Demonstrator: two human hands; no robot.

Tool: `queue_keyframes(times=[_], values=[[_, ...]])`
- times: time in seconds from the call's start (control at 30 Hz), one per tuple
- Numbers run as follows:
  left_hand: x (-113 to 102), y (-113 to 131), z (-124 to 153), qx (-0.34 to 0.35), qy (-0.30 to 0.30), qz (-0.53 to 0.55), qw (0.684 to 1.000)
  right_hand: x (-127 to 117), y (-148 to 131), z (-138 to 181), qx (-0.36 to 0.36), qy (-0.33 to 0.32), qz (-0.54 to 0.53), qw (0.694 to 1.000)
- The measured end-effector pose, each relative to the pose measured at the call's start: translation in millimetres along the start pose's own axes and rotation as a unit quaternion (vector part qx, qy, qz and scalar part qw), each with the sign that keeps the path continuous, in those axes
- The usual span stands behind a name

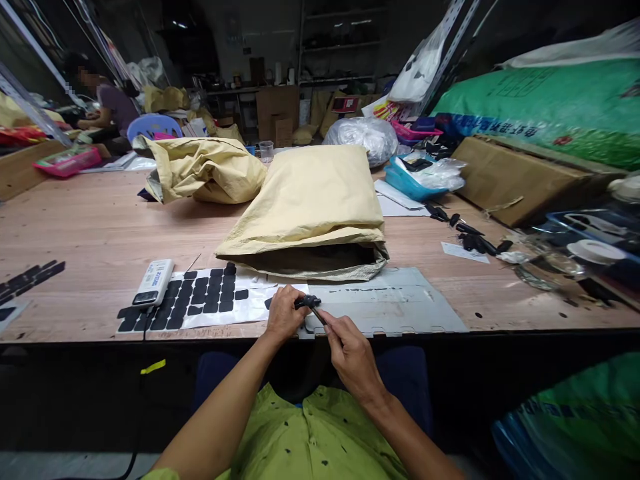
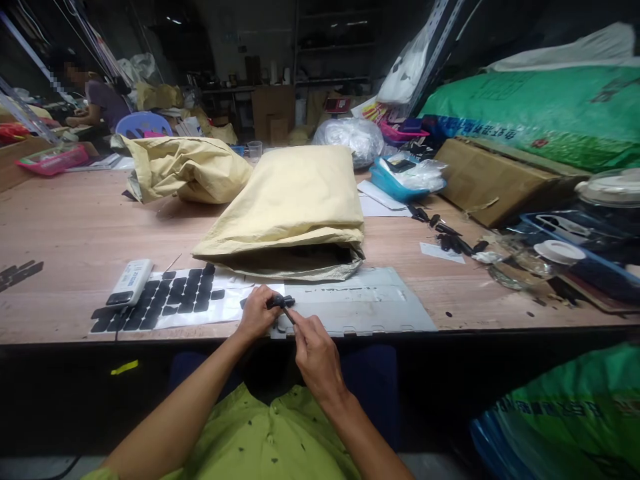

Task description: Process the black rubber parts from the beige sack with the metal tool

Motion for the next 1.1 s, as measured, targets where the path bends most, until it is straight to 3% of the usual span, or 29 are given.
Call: queue_keyframes(times=[0.23,0.33,0.47,0.57,0.7,0.83,0.93,1.0,1.1], values=[[0.6,-0.2,0.3,0.01,0.006,0.011,1.0,-7.1,3.1,0.6,0.006,0.048,-0.011,0.999],[-0.1,0.7,0.4,0.013,0.008,0.006,1.0,-7.6,5.9,2.2,0.01,0.033,-0.009,0.999],[-1.9,2.3,0.7,0.014,0.003,0.002,1.0,-15.3,15.0,-13.7,0.009,0.054,0.011,0.998],[-3.1,3.6,2.3,0.021,0.002,0.001,1.0,-26.0,30.9,-45.9,0.014,0.087,0.079,0.993],[-2.4,3.3,3.5,0.034,0.01,-0.009,0.999,-31.2,61.4,-89.5,0.081,0.088,0.227,0.966],[-2.4,2.6,0.8,0.046,0.012,-0.023,0.999,-22.1,78.4,-103.6,0.091,0.088,0.334,0.934],[-7.2,8.7,8.9,0.091,0.036,-0.025,0.995,-15.7,80.2,-100.6,0.08,0.103,0.377,0.917],[-10.0,15.9,27.0,0.163,0.041,-0.025,0.985,-14.1,79.7,-98.9,0.077,0.101,0.386,0.914],[-4.8,18.4,69.3,0.27,-0.045,-0.032,0.961,-14.1,79.4,-99.7,0.077,0.091,0.391,0.913]])
Point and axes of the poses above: each hand's wrist, its own z-axis away from the middle knuckle, its own x-axis out of the palm, y = z × x, the point moved 2 cm from there along -z, towards the middle knuckle, and after that the axes turned 1 degree about -z, right-handed, at the moved point
